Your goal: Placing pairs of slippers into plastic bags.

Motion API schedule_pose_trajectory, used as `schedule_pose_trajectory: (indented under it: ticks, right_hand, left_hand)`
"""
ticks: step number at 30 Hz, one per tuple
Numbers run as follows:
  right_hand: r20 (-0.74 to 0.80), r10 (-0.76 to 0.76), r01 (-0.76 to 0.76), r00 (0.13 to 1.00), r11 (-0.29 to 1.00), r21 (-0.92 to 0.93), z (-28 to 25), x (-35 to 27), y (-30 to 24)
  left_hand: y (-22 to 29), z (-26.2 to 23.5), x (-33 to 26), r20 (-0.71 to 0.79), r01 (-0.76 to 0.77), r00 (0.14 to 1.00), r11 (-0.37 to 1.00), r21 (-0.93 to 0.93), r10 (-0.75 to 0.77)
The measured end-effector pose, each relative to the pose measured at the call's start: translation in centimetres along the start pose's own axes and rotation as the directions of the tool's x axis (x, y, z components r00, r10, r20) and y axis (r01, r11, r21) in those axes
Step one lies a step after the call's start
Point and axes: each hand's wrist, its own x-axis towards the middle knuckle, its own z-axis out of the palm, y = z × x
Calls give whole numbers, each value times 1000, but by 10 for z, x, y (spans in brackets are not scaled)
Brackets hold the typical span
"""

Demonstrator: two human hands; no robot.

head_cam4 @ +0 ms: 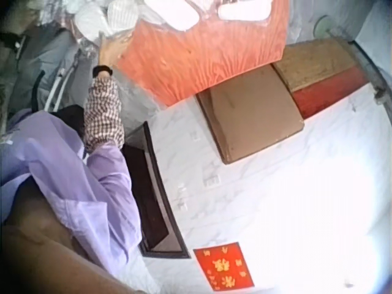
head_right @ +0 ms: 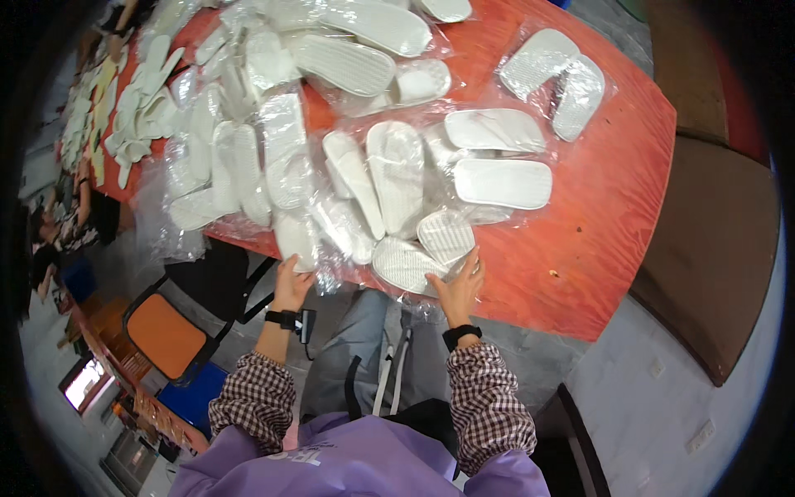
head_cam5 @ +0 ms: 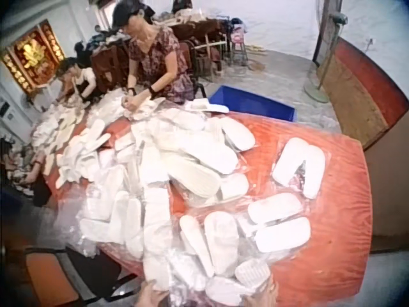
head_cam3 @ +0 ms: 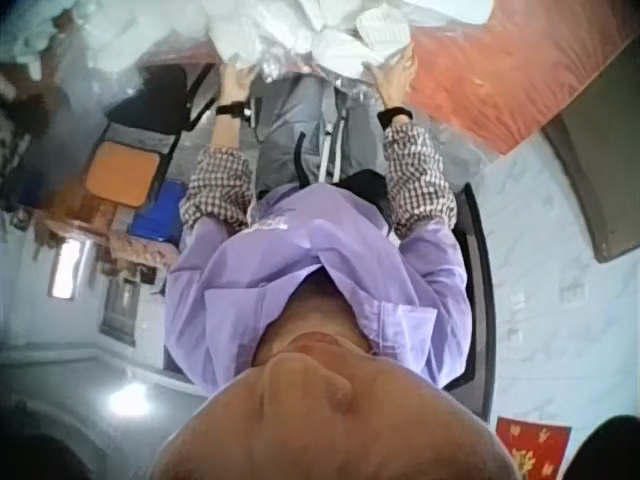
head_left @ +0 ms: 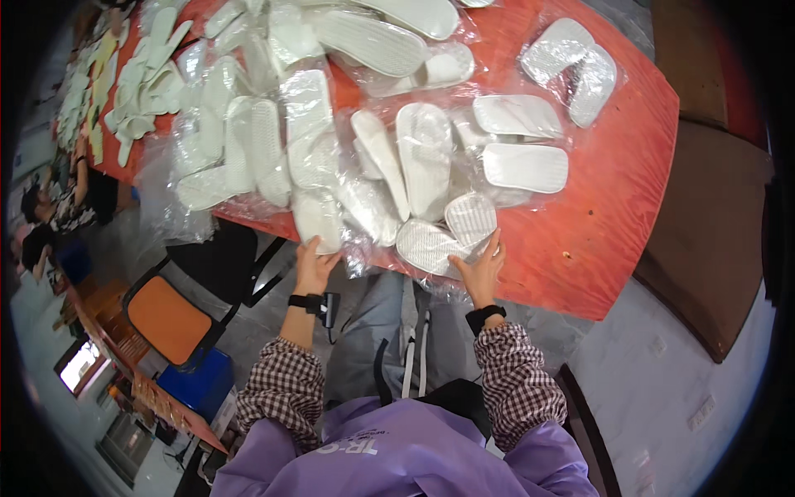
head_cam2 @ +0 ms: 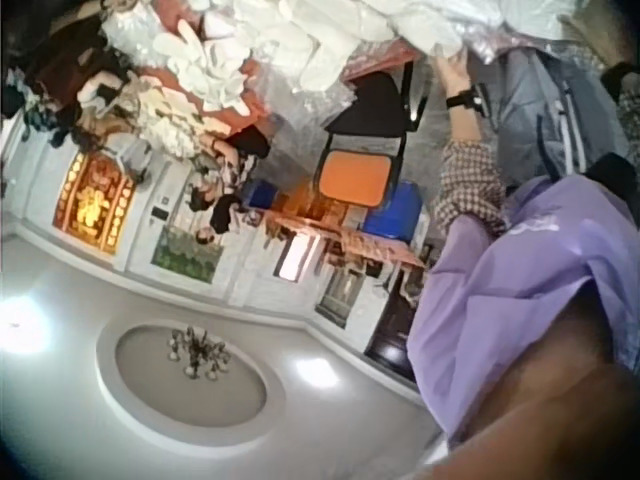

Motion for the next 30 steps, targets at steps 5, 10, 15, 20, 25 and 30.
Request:
schedule_pose_trajectory:
  ticks: [5,10,15,20,25,30]
  right_hand:
    - [-9,-23,24,1000,983,181,14,43,-47]
    - [-156,-402,417,902,906,75,-22,65,-106]
    - [-166,-593,606,788,795,35,-55,60,-201]
    - [-142,-785,750,603,618,-236,-57,62,-324]
    - [35,-938,889,345,315,-331,-37,43,-466]
    - [140,-890,900,434,422,-105,-21,-14,-489]
  left_hand:
    - [6,25,-13,-19,-66,998,998,-5,66]
    - [28,8,-10,40,30,999,983,181,-38]
    - [57,-20,-4,170,126,964,911,393,-207]
    - [101,-35,14,372,113,821,763,636,-432]
    - [157,-87,13,559,-281,771,625,729,-305]
    - [217,-227,12,325,-252,938,408,878,-120]
